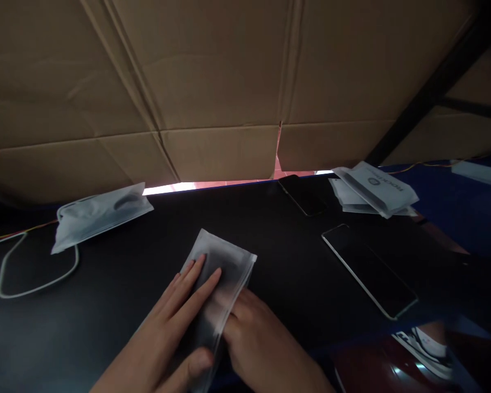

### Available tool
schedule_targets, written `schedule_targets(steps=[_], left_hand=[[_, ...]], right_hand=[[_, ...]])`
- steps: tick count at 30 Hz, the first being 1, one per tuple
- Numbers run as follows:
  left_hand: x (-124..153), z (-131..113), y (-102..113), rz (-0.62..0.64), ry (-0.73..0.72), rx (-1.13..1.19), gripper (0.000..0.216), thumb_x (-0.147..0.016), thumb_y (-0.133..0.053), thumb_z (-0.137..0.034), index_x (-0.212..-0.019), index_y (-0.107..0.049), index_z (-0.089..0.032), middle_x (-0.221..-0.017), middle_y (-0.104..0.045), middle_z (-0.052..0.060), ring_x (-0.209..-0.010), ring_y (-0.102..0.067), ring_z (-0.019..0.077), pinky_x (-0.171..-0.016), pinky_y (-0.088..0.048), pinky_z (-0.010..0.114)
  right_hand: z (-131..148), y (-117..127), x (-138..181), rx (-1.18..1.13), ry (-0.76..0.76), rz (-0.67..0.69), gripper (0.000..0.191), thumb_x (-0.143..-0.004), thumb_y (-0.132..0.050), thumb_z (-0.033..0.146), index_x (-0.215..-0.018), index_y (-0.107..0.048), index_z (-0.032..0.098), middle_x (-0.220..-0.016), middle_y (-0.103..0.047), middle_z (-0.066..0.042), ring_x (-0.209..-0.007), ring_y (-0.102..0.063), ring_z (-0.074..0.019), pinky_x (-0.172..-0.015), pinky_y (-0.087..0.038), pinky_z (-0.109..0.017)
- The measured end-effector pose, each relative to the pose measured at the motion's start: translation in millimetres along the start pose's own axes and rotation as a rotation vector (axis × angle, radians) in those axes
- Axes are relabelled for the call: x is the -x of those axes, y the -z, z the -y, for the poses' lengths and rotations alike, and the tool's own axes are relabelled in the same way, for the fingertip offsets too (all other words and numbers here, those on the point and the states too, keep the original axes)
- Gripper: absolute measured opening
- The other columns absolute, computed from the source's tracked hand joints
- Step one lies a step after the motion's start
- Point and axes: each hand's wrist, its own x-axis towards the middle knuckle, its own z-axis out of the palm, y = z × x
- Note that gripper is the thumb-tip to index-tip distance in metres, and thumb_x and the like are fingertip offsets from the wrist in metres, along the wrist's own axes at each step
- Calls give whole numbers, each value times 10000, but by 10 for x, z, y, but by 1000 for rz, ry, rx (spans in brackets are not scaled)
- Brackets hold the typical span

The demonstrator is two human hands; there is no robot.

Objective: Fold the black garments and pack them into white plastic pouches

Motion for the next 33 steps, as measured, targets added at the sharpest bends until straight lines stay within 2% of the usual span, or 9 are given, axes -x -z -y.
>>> schedule_targets(steps=[3, 6, 8, 11, 15, 17, 22, 28, 33], left_hand=[[-32, 22, 31, -9, -22, -90, 679, -1110, -450, -538, -1745, -231, -442, -1761, -432, 21, -1510, -579, 338, -1076, -623, 520], [-206, 79, 74, -16, -28, -120, 622, -1112, -470, -492, -1716, -323, -450, -1701, -540, 16, -1460, -641, 338, -1054, -653, 556], [-408, 109, 91, 7, 23, -83, 556, -1105, -485, -490, -1656, -468, -416, -1656, -598, 30, -1484, -614, 361, -1149, -574, 635], [-796, 90, 75, 109, 96, -22, 481, -1103, -481, -451, -1540, -630, -317, -1567, -677, 89, -1527, -550, 408, -1218, -435, 749], [-1228, -52, 11, 191, 117, -3, 285, -1078, -540, -339, -1166, -804, -274, -1183, -809, 77, -1241, -719, 382, -1187, -289, 896], [-1327, -126, -16, 195, 128, 12, 244, -1062, -555, -289, -993, -784, -240, -1022, -772, 55, -1071, -734, 327, -1174, -280, 903], [-1329, -185, -51, 222, 83, 122, 307, -1085, -522, -269, -870, -735, -221, -903, -697, 5, -894, -720, 218, -1264, -261, 796], [-1323, -241, -67, 112, 139, 165, 318, -1100, -488, -247, -836, -665, -222, -888, -661, -22, -883, -703, 169, -1319, -294, 625], [-1364, -284, -75, -45, 262, 86, 327, -1082, -462, -241, -780, -587, -223, -911, -634, 17, -833, -665, 217, -1255, -320, 712]], right_hand=[[-82, 204, 135, 58, 38, -41, 441, -1157, -489, 120, -1545, -617, 285, -1572, -665, -12, -1516, -546, -170, -1325, -382, -371], [-186, 338, 313, 91, -132, -160, 453, -1120, -472, 72, -1441, -700, 298, -1449, -723, -27, -1375, -648, -200, -1188, -538, -406], [-224, 377, 378, 105, -267, -191, 411, -1104, -512, 97, -1392, -728, 296, -1350, -748, -42, -1260, -687, -221, -1088, -598, -427], [-236, 406, 351, 117, -280, -119, 376, -1090, -560, 129, -1354, -748, 319, -1304, -762, -27, -1232, -668, -247, -1075, -586, -471], [-265, 481, 192, 40, -394, -245, 285, -1089, -553, 185, -1251, -771, 269, -1239, -776, -48, -1161, -699, -251, -1042, -560, -466], [-290, 513, 116, 2, -476, -314, 222, -1101, -570, 276, -1164, -781, 248, -1147, -784, -58, -1055, -725, -248, -947, -570, -432], [-319, 441, -2, -85, -549, -349, 304, -1097, -588, 441, -923, -741, 244, -815, -711, -6, -676, -635, -176, -606, -476, -309], [-251, 323, -47, -197, -580, -383, 337, -1097, -552, 481, -909, -695, 242, -779, -662, 6, -614, -560, -145, -537, -426, -266], [-52, 199, 2, -233, -570, -308, 253, -1056, -609, 351, -836, -674, 244, -760, -657, 12, -625, -573, -139, -536, -414, -246]])
